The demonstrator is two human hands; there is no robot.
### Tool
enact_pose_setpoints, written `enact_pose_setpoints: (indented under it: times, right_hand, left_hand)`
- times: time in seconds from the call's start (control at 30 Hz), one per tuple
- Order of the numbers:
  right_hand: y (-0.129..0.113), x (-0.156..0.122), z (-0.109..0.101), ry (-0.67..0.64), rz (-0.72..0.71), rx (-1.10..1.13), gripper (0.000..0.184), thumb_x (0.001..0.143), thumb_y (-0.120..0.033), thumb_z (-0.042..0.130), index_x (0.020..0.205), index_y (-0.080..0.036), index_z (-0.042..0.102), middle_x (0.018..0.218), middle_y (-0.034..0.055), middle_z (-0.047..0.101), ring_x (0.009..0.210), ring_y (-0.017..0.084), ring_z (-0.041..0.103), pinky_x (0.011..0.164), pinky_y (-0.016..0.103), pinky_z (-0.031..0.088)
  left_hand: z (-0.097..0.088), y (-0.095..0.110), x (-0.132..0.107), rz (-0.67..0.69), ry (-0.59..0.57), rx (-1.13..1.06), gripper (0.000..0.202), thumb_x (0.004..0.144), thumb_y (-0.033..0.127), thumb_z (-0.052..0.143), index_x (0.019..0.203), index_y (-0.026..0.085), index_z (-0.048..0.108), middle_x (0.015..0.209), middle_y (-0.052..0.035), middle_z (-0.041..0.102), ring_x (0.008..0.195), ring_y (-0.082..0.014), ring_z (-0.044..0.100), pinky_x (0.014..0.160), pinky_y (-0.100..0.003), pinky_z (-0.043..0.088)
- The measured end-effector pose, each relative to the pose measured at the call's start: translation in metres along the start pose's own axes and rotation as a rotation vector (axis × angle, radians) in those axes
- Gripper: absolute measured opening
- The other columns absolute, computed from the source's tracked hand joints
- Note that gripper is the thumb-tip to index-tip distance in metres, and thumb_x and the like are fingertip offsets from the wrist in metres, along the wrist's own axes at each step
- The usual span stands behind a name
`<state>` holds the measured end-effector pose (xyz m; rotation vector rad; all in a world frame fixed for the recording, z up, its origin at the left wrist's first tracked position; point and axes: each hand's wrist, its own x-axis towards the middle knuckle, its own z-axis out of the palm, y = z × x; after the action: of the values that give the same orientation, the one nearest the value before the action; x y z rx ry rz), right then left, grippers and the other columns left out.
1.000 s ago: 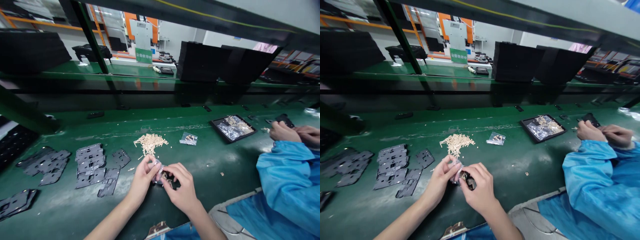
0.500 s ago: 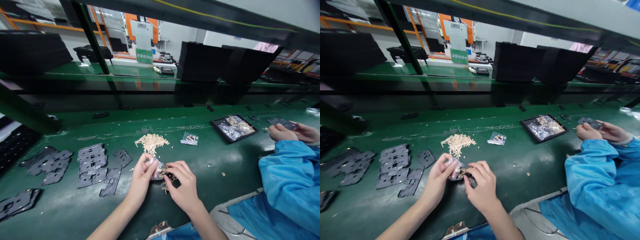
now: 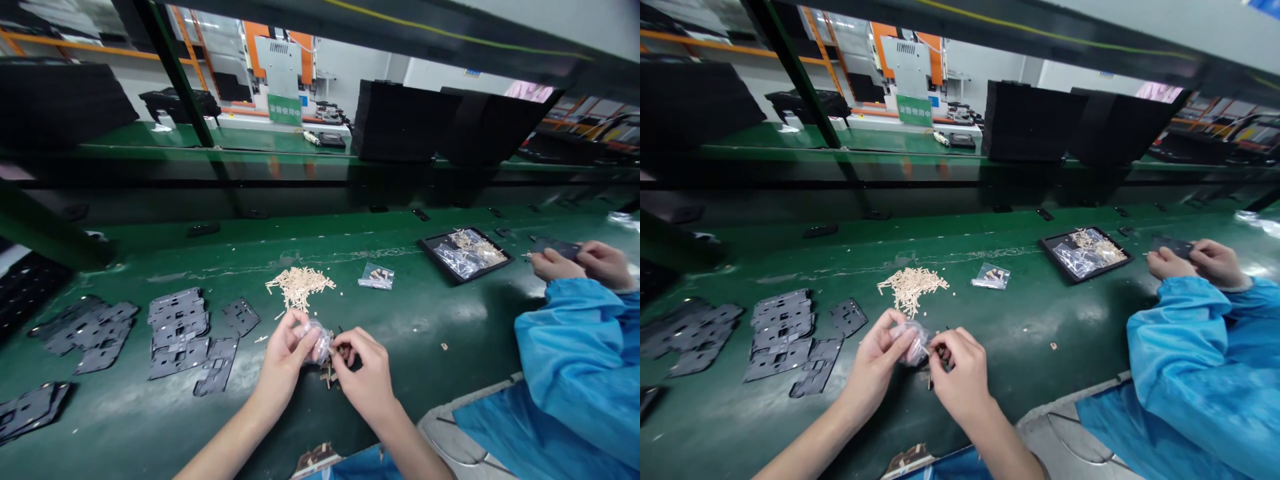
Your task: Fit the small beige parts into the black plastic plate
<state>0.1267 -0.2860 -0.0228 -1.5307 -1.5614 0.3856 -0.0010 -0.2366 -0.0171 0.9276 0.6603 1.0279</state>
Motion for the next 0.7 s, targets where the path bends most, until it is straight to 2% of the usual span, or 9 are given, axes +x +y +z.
enact_pose_setpoints:
  times: [0.07,0.13,0.2,0.27,0.4,0.5,0.63,0.7]
  right_hand:
    - [0.003,0.0,-0.004,0.042,0.01,0.006,0.015,0.074,-0.006,0.049,0.072,-0.018,0.058,0.064,-0.0001,0.056,0.054,0.012,0.048,0.053,0.023,0.041]
    - [0.005,0.001,-0.007,0.053,-0.003,0.01,0.016,0.075,-0.006,0.049,0.074,-0.019,0.06,0.074,0.0027,0.062,0.065,0.014,0.054,0.059,0.026,0.044]
    - [0.005,0.003,-0.009,0.045,-0.043,-0.003,0.019,0.074,-0.006,0.051,0.08,-0.02,0.062,0.087,0.0045,0.065,0.082,0.018,0.056,0.07,0.03,0.046]
    - [0.004,0.004,-0.01,0.047,-0.083,-0.015,0.02,0.075,-0.008,0.052,0.085,-0.021,0.064,0.095,0.0048,0.065,0.09,0.02,0.054,0.077,0.034,0.045]
    - [0.003,0.003,-0.009,0.072,-0.089,-0.003,0.013,0.079,-0.012,0.054,0.077,-0.02,0.064,0.076,0.0039,0.066,0.073,0.017,0.055,0.068,0.032,0.046]
    - [0.004,0.002,-0.01,0.054,-0.081,-0.01,0.014,0.081,-0.015,0.055,0.071,-0.019,0.064,0.067,0.0032,0.063,0.066,0.017,0.053,0.063,0.031,0.045]
    - [0.007,0.001,-0.012,0.017,-0.107,-0.018,0.015,0.083,-0.015,0.051,0.082,-0.02,0.065,0.078,0.0052,0.063,0.076,0.018,0.055,0.067,0.031,0.045]
    - [0.01,0.0,-0.014,0.028,-0.116,-0.037,0.015,0.083,-0.017,0.051,0.086,-0.02,0.065,0.083,0.0059,0.063,0.079,0.019,0.056,0.065,0.03,0.045]
  left_hand:
    - [-0.002,0.001,0.002,0.035,0.079,0.028,0.02,0.081,0.021,0.06,0.078,0.018,0.04,0.051,0.0073,0.047,0.047,-0.0059,0.039,0.048,-0.015,0.032]
    - [-0.003,0.002,0.004,0.048,0.126,0.023,0.019,0.081,0.021,0.06,0.077,0.018,0.041,0.051,0.0072,0.046,0.047,-0.0058,0.038,0.048,-0.015,0.031]
    - [-0.004,0.002,0.005,0.036,0.13,0.004,0.019,0.08,0.021,0.061,0.077,0.018,0.042,0.052,0.0069,0.046,0.047,-0.0057,0.037,0.048,-0.015,0.031]
    - [-0.004,0.002,0.005,-0.008,0.116,-0.053,0.018,0.08,0.021,0.06,0.077,0.018,0.043,0.052,0.0068,0.045,0.047,-0.0056,0.036,0.047,-0.014,0.03]
    - [-0.008,0.002,0.006,-0.122,0.067,-0.177,0.019,0.079,0.021,0.062,0.074,0.016,0.045,0.056,0.006,0.042,0.048,-0.0052,0.035,0.048,-0.015,0.032]
    - [-0.004,0.005,0.012,-0.157,0.043,-0.204,0.016,0.077,0.022,0.063,0.075,0.015,0.048,0.06,0.0044,0.043,0.05,-0.0058,0.038,0.05,-0.016,0.034]
    - [0.002,0.024,0.004,-0.14,0.026,-0.212,0.017,0.074,0.025,0.066,0.078,0.016,0.052,0.06,0.0028,0.046,0.049,-0.0064,0.04,0.048,-0.016,0.034]
    - [-0.015,0.036,-0.02,-0.06,0.03,-0.185,0.024,0.065,0.03,0.071,0.073,0.018,0.053,0.06,0.0021,0.047,0.05,-0.0081,0.044,0.048,-0.018,0.036]
